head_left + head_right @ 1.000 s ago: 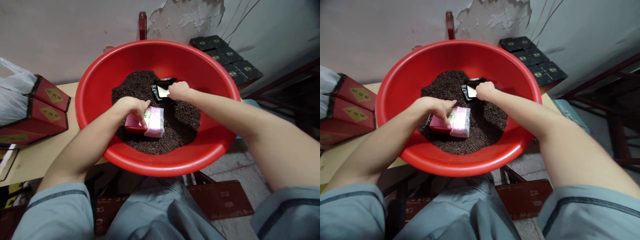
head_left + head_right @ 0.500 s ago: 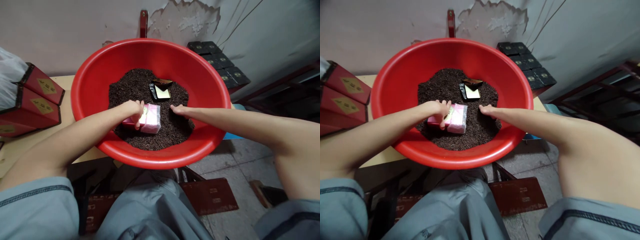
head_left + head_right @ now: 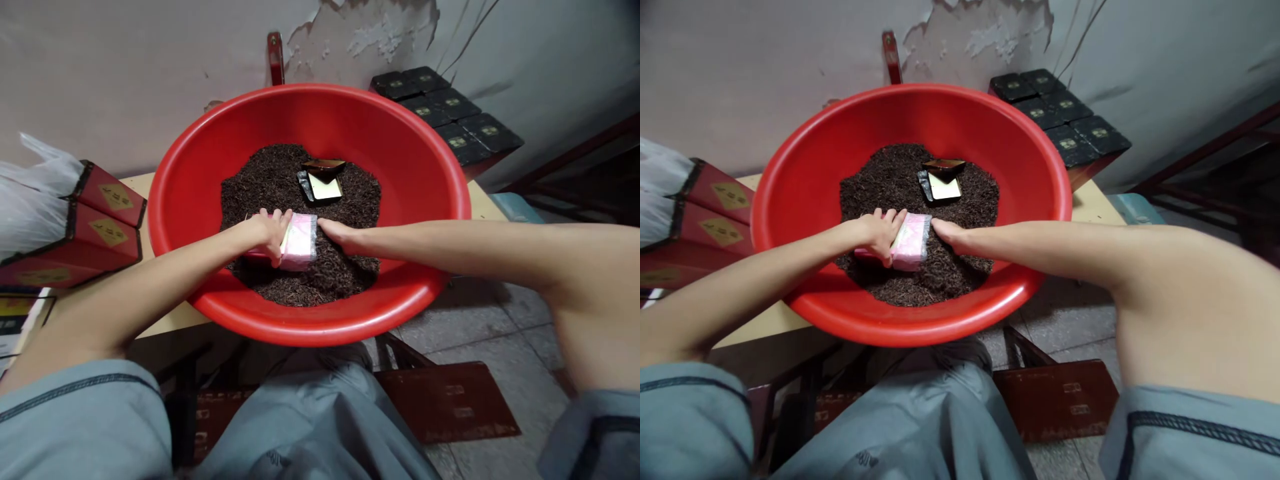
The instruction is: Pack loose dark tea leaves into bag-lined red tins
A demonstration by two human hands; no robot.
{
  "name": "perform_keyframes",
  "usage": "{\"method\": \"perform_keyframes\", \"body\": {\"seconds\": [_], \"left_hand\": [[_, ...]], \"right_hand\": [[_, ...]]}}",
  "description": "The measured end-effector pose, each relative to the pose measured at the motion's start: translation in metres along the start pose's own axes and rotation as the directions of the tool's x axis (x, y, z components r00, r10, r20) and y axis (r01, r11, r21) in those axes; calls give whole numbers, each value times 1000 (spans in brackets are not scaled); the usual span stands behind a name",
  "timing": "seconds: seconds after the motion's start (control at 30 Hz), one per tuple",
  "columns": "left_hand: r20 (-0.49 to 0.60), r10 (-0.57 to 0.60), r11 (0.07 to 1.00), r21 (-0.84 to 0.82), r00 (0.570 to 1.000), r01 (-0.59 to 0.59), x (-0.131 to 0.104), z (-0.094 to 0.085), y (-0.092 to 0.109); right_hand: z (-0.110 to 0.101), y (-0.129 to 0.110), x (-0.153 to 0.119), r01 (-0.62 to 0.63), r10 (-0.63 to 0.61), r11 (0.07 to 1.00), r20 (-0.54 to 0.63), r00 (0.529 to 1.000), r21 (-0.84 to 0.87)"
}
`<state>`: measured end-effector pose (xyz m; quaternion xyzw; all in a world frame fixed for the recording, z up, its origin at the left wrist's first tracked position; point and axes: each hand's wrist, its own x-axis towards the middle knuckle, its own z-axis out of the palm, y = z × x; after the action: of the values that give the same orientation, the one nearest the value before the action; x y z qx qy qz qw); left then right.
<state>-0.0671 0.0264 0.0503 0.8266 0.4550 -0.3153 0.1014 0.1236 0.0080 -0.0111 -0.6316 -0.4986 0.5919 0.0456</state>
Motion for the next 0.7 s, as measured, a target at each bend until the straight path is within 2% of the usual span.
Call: {"method": "perform_keyframes", "body": {"seconds": [0.1,0.17,0.23,0.3,0.37,0.47,0.53,0.57,0.7], "left_hand": [[-81,11,1000,13,997,-10,-8,7,-2],[-135,7,1000,-14,991,-9,-9,12,-7],[-165,-34,997,-76,986,22,-8,14,-14],[-196,-59,987,-160,979,28,-6,15,-21],[-255,-27,968,-247,967,-38,-2,16,-27],[-378,49,912,-361,924,-196,6,20,-34],[-484,87,855,-412,871,-315,13,25,-38],[-551,105,820,-423,828,-386,16,27,-39],[-802,115,650,-385,587,-654,30,30,-39]], "right_hand": [[14,-11,0,57,-64,993,57,996,105],[15,-21,2,79,-99,964,66,993,255],[10,-35,1,101,-137,886,47,989,453],[-2,-50,-4,99,-153,813,46,987,573],[-17,-63,-12,71,-155,815,98,983,575],[-42,-74,-26,66,-150,890,154,977,452],[-55,-77,-35,112,-175,922,139,975,372],[-60,-79,-39,148,-201,929,125,972,339],[-76,-87,-58,336,-367,900,64,928,279]]}}
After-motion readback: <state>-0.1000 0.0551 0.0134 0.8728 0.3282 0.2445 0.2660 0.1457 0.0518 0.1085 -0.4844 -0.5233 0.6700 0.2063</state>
